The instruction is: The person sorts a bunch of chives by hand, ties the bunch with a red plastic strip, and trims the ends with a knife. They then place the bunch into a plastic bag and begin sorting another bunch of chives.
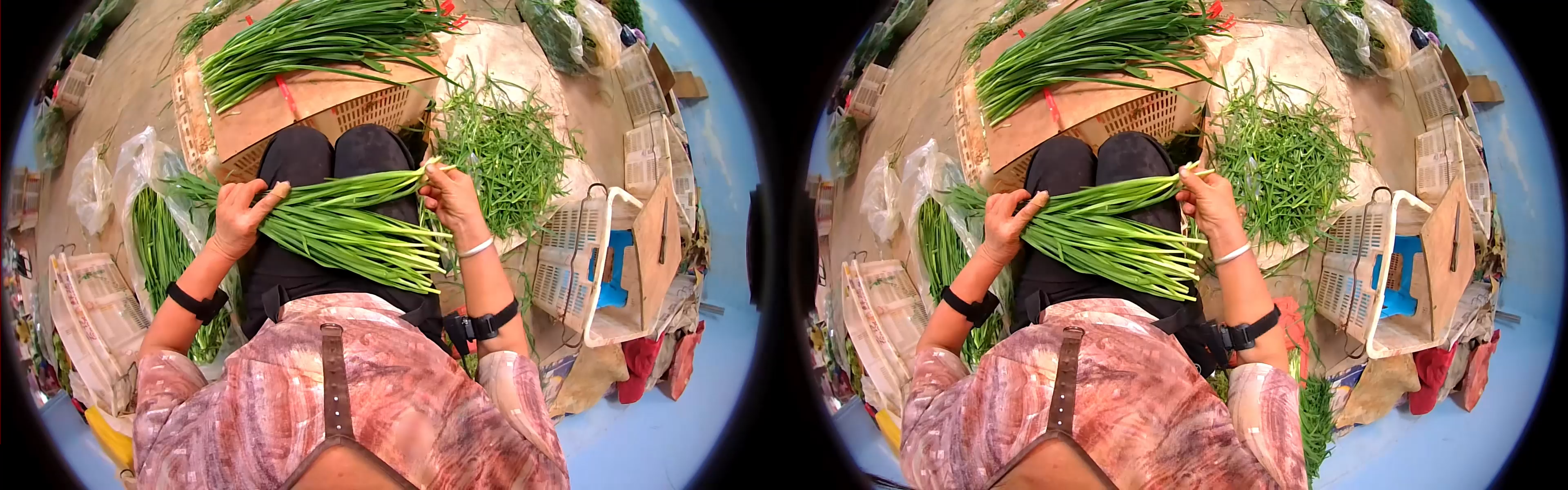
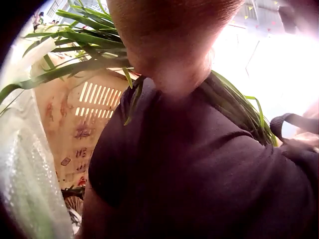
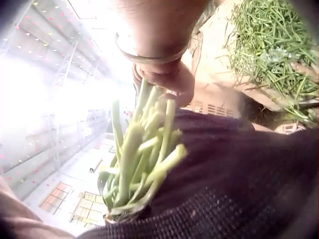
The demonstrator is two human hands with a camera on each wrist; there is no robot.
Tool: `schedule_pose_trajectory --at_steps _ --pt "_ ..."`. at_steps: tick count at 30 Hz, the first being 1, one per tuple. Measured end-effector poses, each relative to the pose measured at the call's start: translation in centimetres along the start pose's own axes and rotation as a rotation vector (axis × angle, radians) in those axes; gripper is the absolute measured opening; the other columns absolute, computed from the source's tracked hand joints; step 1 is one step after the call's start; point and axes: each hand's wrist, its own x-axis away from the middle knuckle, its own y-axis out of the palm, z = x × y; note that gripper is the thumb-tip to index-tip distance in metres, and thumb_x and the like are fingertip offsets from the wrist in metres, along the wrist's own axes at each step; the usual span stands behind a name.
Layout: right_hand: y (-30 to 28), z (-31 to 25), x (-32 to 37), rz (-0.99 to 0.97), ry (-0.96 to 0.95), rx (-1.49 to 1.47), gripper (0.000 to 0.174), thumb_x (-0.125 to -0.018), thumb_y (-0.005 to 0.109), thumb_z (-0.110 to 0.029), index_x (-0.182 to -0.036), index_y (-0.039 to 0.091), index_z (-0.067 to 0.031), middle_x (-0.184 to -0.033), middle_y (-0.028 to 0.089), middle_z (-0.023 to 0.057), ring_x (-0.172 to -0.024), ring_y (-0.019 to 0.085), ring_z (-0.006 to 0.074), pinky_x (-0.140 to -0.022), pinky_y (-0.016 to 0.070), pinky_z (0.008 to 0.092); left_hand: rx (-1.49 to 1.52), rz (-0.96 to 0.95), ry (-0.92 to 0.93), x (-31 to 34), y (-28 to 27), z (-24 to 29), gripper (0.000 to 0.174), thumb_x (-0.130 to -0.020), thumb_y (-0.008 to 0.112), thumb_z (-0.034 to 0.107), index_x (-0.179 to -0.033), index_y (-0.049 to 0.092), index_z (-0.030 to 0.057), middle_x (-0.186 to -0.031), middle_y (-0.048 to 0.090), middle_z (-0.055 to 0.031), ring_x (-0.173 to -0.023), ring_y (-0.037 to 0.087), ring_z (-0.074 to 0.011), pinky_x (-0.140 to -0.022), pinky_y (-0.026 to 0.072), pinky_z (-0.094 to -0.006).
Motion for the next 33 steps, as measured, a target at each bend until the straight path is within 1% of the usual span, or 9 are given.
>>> schedule_pose_trajectory --at_steps 5,7,13,17,21,24,29,31,33 --pt "2.1 -3.7 7.5 -0.345 -0.582 -0.048 0.026 -0.077 0.066 -0.007 -0.098 0.057 0.0043 -0.082 0.061 0.0110 -0.059 0.055 0.0135 -0.052 0.0446 0.0245 -0.020 0.279 -0.092 -1.0 -1.5 -1.3 0.045 -0.068 0.060 0.011 -0.113 0.059 0.0076 -0.084 0.059 -0.0048 -0.074 0.056 -0.0198 -0.070 0.0377 -0.0310" --pt "0.4 -3.7 7.6 -0.463 -0.508 -0.001 0.027 -0.076 0.066 -0.008 -0.099 0.058 0.0042 -0.089 0.063 0.0144 -0.067 0.060 0.0153 -0.056 0.0469 0.0254 -0.057 0.199 -0.136 -1.8 -1.5 -1.6 0.045 -0.068 0.059 0.010 -0.113 0.059 0.0085 -0.084 0.058 -0.0036 -0.074 0.056 -0.0188 -0.072 0.0372 -0.0309" --pt "-3.7 -2.5 7.5 -0.127 -0.185 0.616 0.024 -0.073 0.066 -0.007 -0.095 0.062 0.0039 -0.084 0.065 0.0110 -0.075 0.063 0.0197 -0.068 0.0486 0.0275 -0.083 0.065 -0.043 -1.2 -0.5 -1.1 0.038 -0.067 0.059 0.010 -0.105 0.063 0.0103 -0.082 0.057 0.0001 -0.071 0.053 -0.0140 -0.069 0.0351 -0.0279" --pt "0.0 -7.0 8.9 0.140 -0.647 1.742 0.055 -0.065 0.073 -0.017 -0.113 0.052 0.0006 -0.119 0.048 0.0252 -0.109 0.047 0.0383 -0.091 0.0386 0.0418 -0.097 0.073 0.026 -2.2 -1.2 -1.8 0.036 -0.068 0.058 0.011 -0.104 0.063 0.0122 -0.082 0.056 0.0009 -0.072 0.052 -0.0141 -0.068 0.0350 -0.0279" --pt "8.0 -7.4 7.1 -0.354 -0.836 1.466 0.090 -0.062 0.077 -0.038 -0.129 0.035 0.0064 -0.132 0.039 0.0225 -0.123 0.038 0.0334 -0.102 0.0302 0.0381 -0.130 -0.004 0.102 -4.7 -2.9 -2.0 0.035 -0.071 0.054 0.013 -0.106 0.061 0.0126 -0.080 0.055 0.0006 -0.072 0.052 -0.0144 -0.069 0.0361 -0.0282" --pt "11.9 -3.0 4.0 -0.619 -0.853 1.423 0.122 -0.051 0.079 -0.052 -0.130 0.016 0.0158 -0.127 0.033 0.0373 -0.121 0.036 0.0426 -0.102 0.0312 0.0393 -0.144 -0.024 0.155 -7.8 -4.5 -1.9 0.032 -0.070 0.053 0.012 -0.102 0.061 0.0107 -0.075 0.053 -0.0007 -0.070 0.052 -0.0168 -0.070 0.0379 -0.0295" --pt "15.4 -2.3 4.3 -0.293 -0.521 1.305 0.089 -0.061 0.075 -0.017 -0.132 0.024 0.0020 -0.103 0.055 0.0283 -0.098 0.054 0.0410 -0.085 0.0440 0.0417 -0.267 -0.251 0.222 -13.2 -8.1 -1.7 0.020 -0.069 0.055 0.015 -0.088 0.059 0.0103 -0.072 0.054 -0.0007 -0.073 0.056 -0.0179 -0.070 0.0390 -0.0316" --pt "14.3 -3.1 3.1 -0.316 -0.739 1.240 0.063 -0.065 0.069 -0.008 -0.120 0.041 0.0018 -0.091 0.061 0.0210 -0.080 0.062 0.0330 -0.075 0.0488 0.0371 -0.320 -0.379 0.267 -15.9 -8.7 -1.4 0.015 -0.070 0.055 0.015 -0.084 0.058 0.0106 -0.070 0.054 0.0001 -0.074 0.056 -0.0178 -0.071 0.0389 -0.0315" --pt "13.1 -5.4 1.4 -0.433 -0.615 1.082 0.044 -0.067 0.066 -0.011 -0.106 0.049 0.0035 -0.080 0.062 0.0185 -0.072 0.062 0.0316 -0.069 0.0488 0.0382 -0.401 -0.151 0.351 -18.3 -8.0 -2.0 0.034 -0.070 0.057 0.018 -0.104 0.058 0.0121 -0.082 0.059 -0.0049 -0.082 0.059 -0.0168 -0.077 0.0382 -0.0290"
